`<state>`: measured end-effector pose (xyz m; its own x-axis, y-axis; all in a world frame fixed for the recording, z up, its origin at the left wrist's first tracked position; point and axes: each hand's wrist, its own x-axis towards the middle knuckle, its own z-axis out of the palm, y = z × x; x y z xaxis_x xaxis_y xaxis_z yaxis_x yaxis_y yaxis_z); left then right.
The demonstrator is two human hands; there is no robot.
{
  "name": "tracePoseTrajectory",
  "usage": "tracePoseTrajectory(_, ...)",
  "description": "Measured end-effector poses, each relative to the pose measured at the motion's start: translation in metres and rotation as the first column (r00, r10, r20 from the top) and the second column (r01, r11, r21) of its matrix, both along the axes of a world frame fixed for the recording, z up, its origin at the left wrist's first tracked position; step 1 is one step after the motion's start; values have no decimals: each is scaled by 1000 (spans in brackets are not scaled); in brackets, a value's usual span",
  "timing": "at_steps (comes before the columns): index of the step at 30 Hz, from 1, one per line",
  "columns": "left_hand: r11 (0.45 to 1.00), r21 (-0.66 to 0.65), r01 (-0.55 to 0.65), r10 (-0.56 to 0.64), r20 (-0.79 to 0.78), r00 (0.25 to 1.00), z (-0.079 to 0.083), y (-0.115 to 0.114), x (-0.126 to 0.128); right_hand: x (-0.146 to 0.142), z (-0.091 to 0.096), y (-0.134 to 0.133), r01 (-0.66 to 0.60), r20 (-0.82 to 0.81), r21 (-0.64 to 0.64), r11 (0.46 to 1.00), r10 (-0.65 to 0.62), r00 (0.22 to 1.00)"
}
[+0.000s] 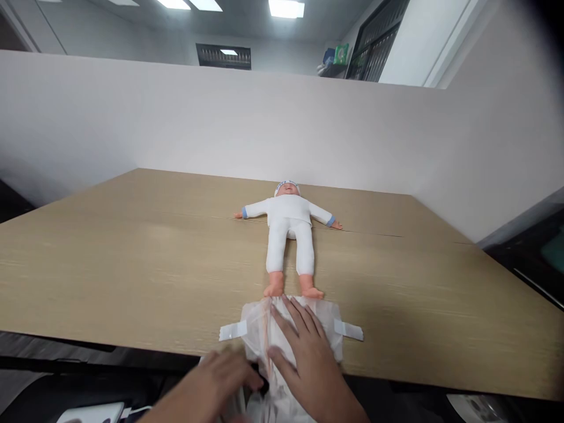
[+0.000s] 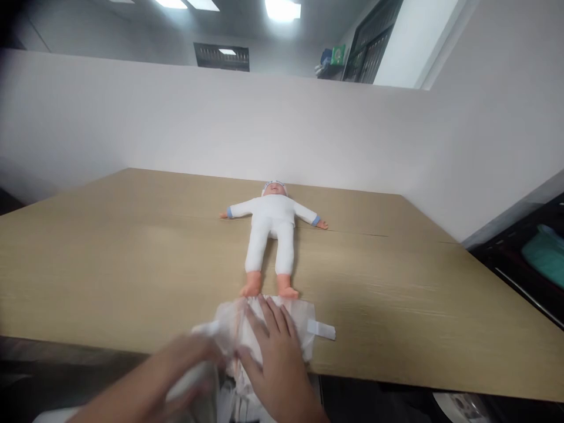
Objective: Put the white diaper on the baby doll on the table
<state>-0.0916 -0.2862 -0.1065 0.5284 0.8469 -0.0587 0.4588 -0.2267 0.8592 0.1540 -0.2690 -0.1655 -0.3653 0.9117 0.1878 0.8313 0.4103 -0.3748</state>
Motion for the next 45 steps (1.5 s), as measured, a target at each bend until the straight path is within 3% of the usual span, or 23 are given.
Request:
tracePoseTrajectory(4,971,237,-16,35,-76,996,6,81,4,0,2,-1,8,4,17,1000,-9,1000)
tracePoseTrajectory(6,829,559,20,163,-276,947,0,121,19,-1,3,-1,9,7,18,1000,-10,1000)
tracePoseTrajectory(8,695,689,206,167,-434,886,-8,153,39,-2,3,0,11,9,16,1000,-11,1000)
tracePoseTrajectory(11,521,693,499,40,-604,796,-16,181,67,-2,2,0,14,6,21,1000,-14,1000)
tracePoseTrajectory(14,377,620,688,-118,-705,699,-16,197,85,-1,2,0,1,0,34,999,-2,1000)
tracePoseTrajectory(16,319,597,737,-192,-720,667,-15,205,92,-2,3,-1,-6,0,39,999,6,1000)
tracePoseTrajectory(18,299,622,724,-239,-685,688,-16,211,97,-1,4,-1,-11,1,35,999,11,1000)
tracePoseTrajectory(21,315,681,661,-294,-592,751,-17,217,103,1,5,2,-19,8,-12,1000,19,1000)
tracePoseTrajectory(24,389,700,599,-378,-471,797,-3,220,106,7,6,10,-27,17,-90,996,29,999)
tracePoseTrajectory(27,538,673,508,-465,-266,844,30,225,106,14,9,25,-59,21,-146,988,63,998)
tracePoseTrajectory(30,697,608,381,-417,-89,905,70,234,104,18,12,48,-103,23,-146,984,108,994)
tracePoseTrajectory(33,784,550,288,-352,11,936,98,246,101,16,12,80,-107,56,-113,988,114,992)
tracePoseTrajectory(39,788,590,177,-328,159,931,113,266,96,10,-4,176,-81,84,-40,996,84,993)
tracePoseTrajectory(42,796,585,155,-327,200,923,116,271,92,10,-10,232,-51,-4,37,998,51,999)
tracePoseTrajectory(45,816,559,149,-323,226,919,119,273,88,9,-5,280,-37,-127,135,990,54,990)
